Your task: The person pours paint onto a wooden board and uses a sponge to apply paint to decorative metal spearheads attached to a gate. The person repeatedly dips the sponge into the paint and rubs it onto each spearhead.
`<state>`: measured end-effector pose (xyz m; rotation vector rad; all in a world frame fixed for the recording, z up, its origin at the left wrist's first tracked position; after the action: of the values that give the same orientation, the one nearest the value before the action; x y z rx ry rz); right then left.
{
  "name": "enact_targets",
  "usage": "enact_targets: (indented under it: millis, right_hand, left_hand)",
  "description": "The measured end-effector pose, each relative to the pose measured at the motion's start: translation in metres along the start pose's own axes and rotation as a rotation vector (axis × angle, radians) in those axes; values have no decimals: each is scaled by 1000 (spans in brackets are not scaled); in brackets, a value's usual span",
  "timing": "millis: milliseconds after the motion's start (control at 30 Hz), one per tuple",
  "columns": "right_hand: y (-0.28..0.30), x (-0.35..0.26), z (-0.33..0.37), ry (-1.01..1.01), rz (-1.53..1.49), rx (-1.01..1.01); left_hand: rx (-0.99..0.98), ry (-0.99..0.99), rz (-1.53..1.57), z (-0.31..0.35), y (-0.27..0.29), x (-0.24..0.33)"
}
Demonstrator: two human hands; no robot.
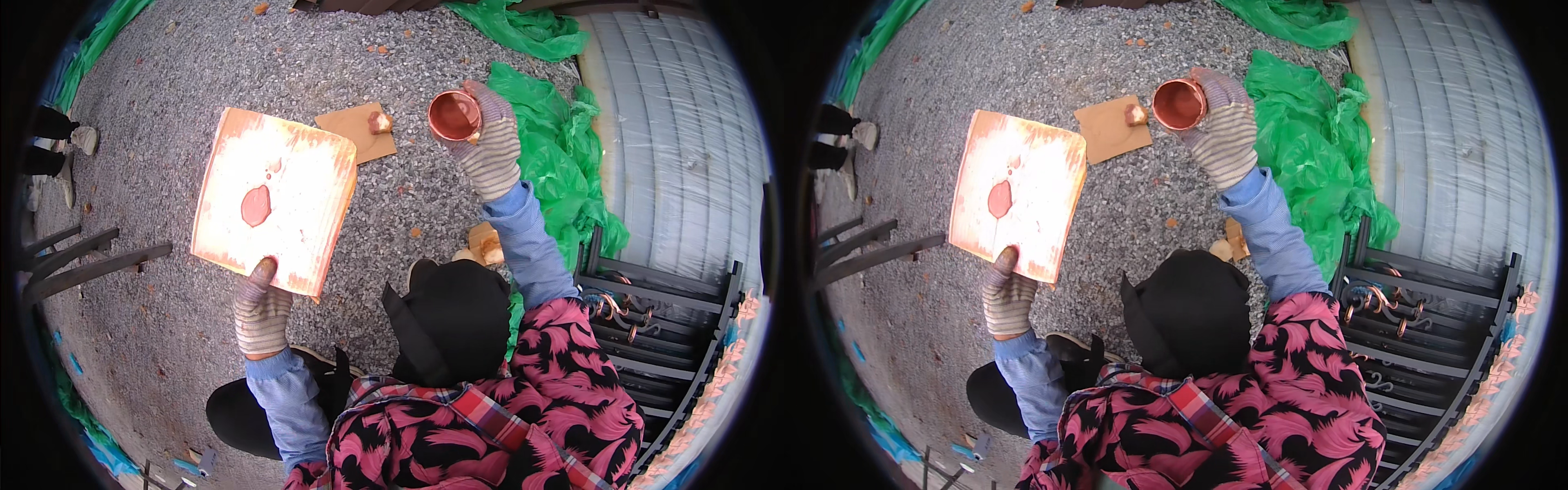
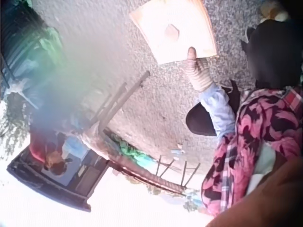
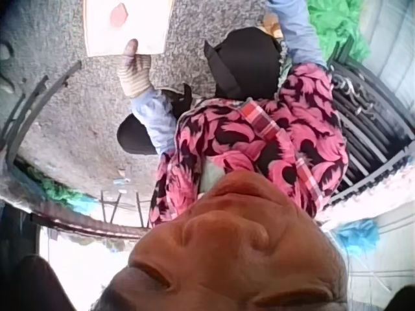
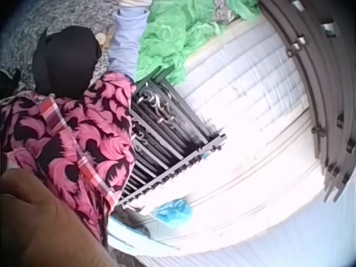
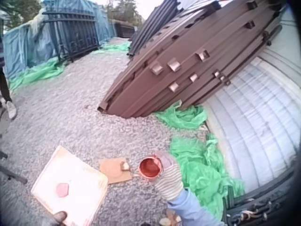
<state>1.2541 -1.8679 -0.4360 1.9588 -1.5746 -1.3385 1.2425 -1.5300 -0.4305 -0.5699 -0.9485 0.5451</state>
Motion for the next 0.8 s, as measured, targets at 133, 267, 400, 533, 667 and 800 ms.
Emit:
enact_targets:
  millis: [133,267,400,533,667,800]
  right_hand:
    - [-9,-2,3,-275,-158,-202]
    - [-64,38,33,-592,-293,-400]
    - [-111,68,77,-775,-420,-517]
    - [-142,68,100,-883,-441,-582]
    - [-159,82,115,-812,-339,-540]
    - [-149,86,129,-771,-247,-444]
  left_hand:
    - [3,-6,25,0,2,-3]
    - [1,-44,20,2,3,4]
    - [11,-52,45,4,7,6]
    - [42,-52,62,4,11,4]
    - [63,-45,85,5,12,0]
    - [78,-82,191,0,17,1]
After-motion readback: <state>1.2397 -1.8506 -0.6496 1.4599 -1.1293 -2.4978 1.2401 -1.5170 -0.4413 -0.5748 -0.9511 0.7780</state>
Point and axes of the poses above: each hand's wrist, its own z-axis away from the middle knuckle, its own y-axis out of the back of the hand, x = y × z, the point moved 1 cm from there along -z, towards the middle knuckle, and after that the axes turned 8 degrees about -y, right-handed, at the moved point
